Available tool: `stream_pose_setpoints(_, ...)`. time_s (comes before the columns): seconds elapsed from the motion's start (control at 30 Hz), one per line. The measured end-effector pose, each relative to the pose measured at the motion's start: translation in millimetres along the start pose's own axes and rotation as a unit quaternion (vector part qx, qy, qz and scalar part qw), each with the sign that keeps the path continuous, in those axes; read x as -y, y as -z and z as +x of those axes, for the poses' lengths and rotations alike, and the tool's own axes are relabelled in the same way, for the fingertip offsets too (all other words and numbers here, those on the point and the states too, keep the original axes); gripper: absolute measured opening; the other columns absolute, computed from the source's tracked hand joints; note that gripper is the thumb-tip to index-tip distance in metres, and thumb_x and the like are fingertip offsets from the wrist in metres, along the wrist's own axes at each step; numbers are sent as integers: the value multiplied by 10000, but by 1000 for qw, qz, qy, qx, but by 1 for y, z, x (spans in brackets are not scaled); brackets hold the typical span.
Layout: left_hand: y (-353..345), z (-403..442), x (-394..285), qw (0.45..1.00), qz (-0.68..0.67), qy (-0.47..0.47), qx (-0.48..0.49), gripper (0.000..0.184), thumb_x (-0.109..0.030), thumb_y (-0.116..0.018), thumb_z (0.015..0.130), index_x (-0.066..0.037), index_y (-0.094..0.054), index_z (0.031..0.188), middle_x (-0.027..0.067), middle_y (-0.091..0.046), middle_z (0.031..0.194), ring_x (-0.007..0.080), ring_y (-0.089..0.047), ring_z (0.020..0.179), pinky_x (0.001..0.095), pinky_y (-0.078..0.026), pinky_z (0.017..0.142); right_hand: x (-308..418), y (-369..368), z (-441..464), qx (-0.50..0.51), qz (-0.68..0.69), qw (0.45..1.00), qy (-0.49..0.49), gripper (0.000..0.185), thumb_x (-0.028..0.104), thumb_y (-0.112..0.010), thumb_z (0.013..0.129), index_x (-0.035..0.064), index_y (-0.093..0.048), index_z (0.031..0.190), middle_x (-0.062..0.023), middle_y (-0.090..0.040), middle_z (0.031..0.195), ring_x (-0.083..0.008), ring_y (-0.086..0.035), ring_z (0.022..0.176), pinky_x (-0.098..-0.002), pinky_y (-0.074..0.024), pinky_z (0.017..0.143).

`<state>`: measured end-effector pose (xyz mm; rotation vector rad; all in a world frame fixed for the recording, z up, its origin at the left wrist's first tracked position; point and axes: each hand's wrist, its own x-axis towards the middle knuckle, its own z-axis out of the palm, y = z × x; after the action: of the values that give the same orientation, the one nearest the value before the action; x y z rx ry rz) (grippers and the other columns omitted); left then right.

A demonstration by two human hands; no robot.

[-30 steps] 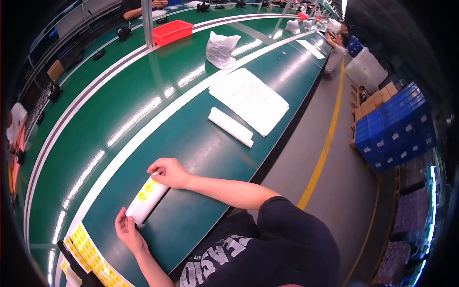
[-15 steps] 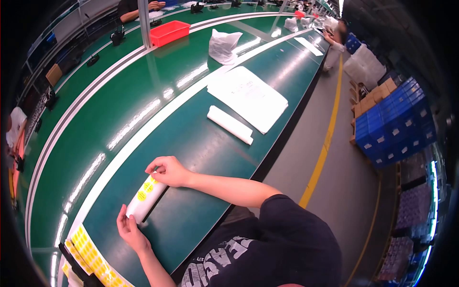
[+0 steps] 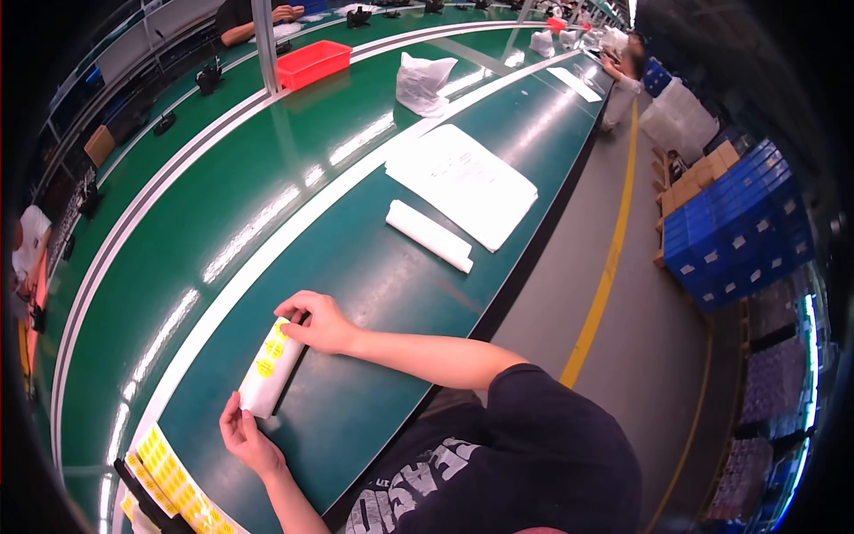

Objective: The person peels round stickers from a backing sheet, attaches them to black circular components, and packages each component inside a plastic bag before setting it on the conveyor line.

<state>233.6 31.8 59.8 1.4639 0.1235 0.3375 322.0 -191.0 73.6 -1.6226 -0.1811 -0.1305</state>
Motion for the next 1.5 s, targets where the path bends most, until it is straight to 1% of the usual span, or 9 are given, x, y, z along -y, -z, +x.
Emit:
stream_pose_setpoints(0.23,3,0,5,999,-25,-24,-2,231,26,-492,843,48,-514,1072,168,-543,1162,224,-504,1090,352,-356,979,-4,-3,1,20,48,998,-40,258,106,-685,756,-24,-617,969,-36,-595,777,-67,-541,680,-215,-477,624)
stream_pose_setpoints(0.47,1,-1,3,999,-37,-15,2,247,31,-492,839,44,-503,1085,170,-529,1184,237,-485,1125,370,-334,1004,-5,-2,2,33,46,998,-21,265,96,-673,743,-30,-606,965,-45,-593,761,-84,-540,667,-231,-479,644)
stream_pose_setpoints(0.77,-5,-3,0,998,-33,-54,4,325,11,-475,859,36,-423,1178,180,-434,1293,250,-425,1195,372,-296,1039,-8,-1,4,47,46,998,-14,264,78,-662,747,-25,-605,983,-54,-607,782,-89,-552,685,-237,-488,658)
stream_pose_setpoints(0.87,-6,-2,-4,997,-62,-21,-37,303,-18,-442,897,19,-404,1196,154,-409,1325,233,-395,1226,366,-287,1048,-9,0,6,46,54,997,-17,263,71,-658,751,-26,-606,989,-55,-608,792,-90,-554,700,-240,-490,670)
stream_pose_setpoints(0.97,-6,0,-4,995,-81,6,-54,291,-61,-435,919,6,-401,1201,141,-406,1329,227,-403,1217,361,-314,1030,-10,0,7,52,79,995,-21,259,58,-650,757,-26,-603,998,-61,-614,814,-96,-562,721,-244,-491,686)
stream_pose_setpoints(1.27,-2,2,1,995,-74,9,-60,368,12,-504,875,-3,-389,1224,145,-408,1324,229,-425,1194,363,-355,1009,-13,0,9,96,136,985,-42,250,32,-619,777,-30,-594,1018,-75,-622,852,-108,-579,762,-250,-492,707)
stream_pose_setpoints(1.37,-1,5,1,996,-85,19,-28,401,11,-541,857,-3,-396,1231,141,-432,1299,232,-455,1170,364,-373,1002,-10,0,8,114,161,979,-46,251,29,-617,778,-32,-593,1020,-69,-619,855,-103,-578,773,-250,-490,707)
stream_pose_setpoints(1.47,-1,5,10,996,-85,22,-14,423,0,-575,837,22,-418,1229,189,-480,1254,258,-496,1135,382,-392,986,-24,1,9,121,152,980,-43,231,30,-598,796,-13,-604,1023,-65,-616,861,-92,-576,767,-249,-490,690)
stream_pose_setpoints(1.5,5,5,15,998,-62,11,1,439,-5,-591,827,24,-421,1230,198,-492,1237,264,-499,1132,381,-393,984,-16,4,9,133,107,984,-59,243,7,-565,833,-21,-570,1073,-71,-617,905,-114,-589,816,-261,-498,730)
